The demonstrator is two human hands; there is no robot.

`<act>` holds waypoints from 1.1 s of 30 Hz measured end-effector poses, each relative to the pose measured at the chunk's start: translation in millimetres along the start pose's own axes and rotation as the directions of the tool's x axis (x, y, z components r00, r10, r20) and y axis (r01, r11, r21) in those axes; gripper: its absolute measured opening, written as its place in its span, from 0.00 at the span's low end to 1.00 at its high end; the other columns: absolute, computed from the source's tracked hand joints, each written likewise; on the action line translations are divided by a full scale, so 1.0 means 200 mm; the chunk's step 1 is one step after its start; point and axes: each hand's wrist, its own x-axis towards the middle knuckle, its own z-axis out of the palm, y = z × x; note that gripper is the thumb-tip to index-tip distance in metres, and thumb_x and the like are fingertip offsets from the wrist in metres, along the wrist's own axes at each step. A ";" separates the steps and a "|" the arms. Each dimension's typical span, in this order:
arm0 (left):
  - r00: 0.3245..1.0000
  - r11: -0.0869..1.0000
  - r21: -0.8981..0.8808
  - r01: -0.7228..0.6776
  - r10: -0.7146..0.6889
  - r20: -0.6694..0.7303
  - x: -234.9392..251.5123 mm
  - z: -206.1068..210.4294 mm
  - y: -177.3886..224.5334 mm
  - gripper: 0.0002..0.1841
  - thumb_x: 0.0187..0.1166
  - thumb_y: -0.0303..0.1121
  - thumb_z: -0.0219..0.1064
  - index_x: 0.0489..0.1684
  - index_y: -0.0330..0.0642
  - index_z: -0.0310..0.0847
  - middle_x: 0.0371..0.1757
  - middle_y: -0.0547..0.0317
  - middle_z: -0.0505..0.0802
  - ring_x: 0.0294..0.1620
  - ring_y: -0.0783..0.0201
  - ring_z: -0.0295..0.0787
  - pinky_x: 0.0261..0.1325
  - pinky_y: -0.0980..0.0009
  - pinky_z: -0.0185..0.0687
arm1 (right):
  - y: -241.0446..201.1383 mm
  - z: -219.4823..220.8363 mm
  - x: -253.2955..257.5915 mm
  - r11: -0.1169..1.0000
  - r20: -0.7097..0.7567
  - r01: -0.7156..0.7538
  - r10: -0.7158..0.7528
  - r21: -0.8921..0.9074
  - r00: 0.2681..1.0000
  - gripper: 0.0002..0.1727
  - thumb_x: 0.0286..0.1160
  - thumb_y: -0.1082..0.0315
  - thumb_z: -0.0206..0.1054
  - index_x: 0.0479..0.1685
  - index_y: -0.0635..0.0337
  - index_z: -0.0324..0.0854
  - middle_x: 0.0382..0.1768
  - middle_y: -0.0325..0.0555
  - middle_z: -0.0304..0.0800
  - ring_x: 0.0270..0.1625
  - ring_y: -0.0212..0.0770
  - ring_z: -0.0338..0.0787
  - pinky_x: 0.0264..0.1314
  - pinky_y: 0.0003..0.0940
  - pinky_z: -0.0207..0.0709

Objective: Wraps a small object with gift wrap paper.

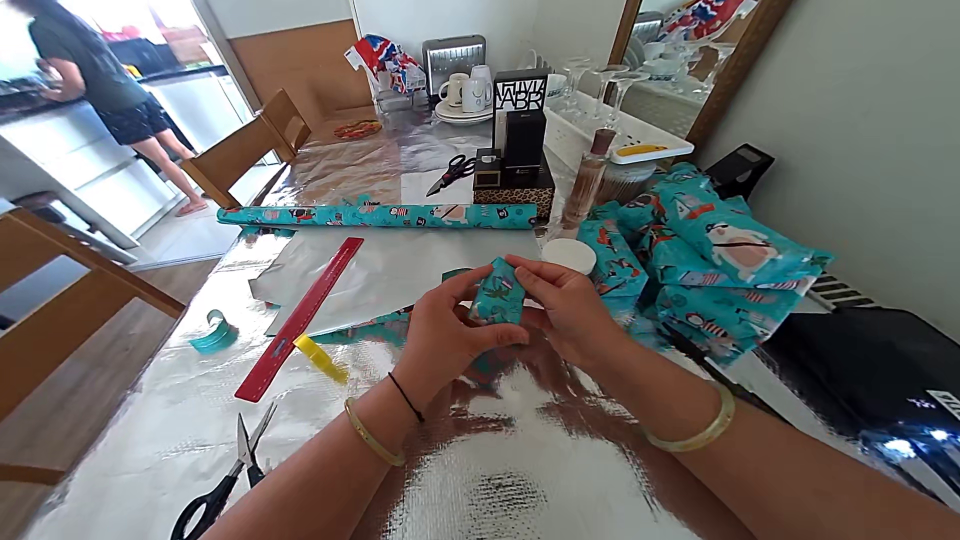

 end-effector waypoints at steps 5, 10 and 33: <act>1.000 0.998 -0.057 -0.013 0.013 0.003 -0.01 0.00 -0.01 0.41 0.56 0.23 0.87 0.78 0.45 0.77 0.53 0.55 0.95 0.42 0.64 0.96 0.43 0.69 0.94 | 0.02 0.00 0.00 0.997 -0.006 0.073 -0.073 0.009 0.997 0.15 0.87 0.71 0.61 0.66 0.62 0.85 0.52 0.45 0.92 0.48 0.36 0.94 0.47 0.32 0.90; 0.994 0.992 -0.126 -0.028 0.042 0.103 0.01 -0.02 -0.02 0.54 0.54 0.18 0.87 0.89 0.50 0.62 0.63 0.52 0.90 0.51 0.58 0.95 0.48 0.63 0.96 | 0.01 -0.03 0.03 0.979 0.017 0.203 -0.204 0.036 0.979 0.15 0.84 0.76 0.62 0.64 0.63 0.85 0.50 0.45 0.93 0.47 0.36 0.95 0.47 0.31 0.91; 0.965 0.925 -0.341 -0.170 0.226 0.131 0.01 -0.08 -0.07 0.26 0.87 0.50 0.61 0.80 0.48 0.70 0.57 0.58 0.92 0.48 0.65 0.94 0.50 0.68 0.92 | 0.05 -0.18 0.08 0.899 0.388 0.432 -0.426 0.078 0.817 0.14 0.82 0.75 0.62 0.57 0.54 0.92 0.56 0.40 0.95 0.48 0.33 0.95 0.48 0.29 0.92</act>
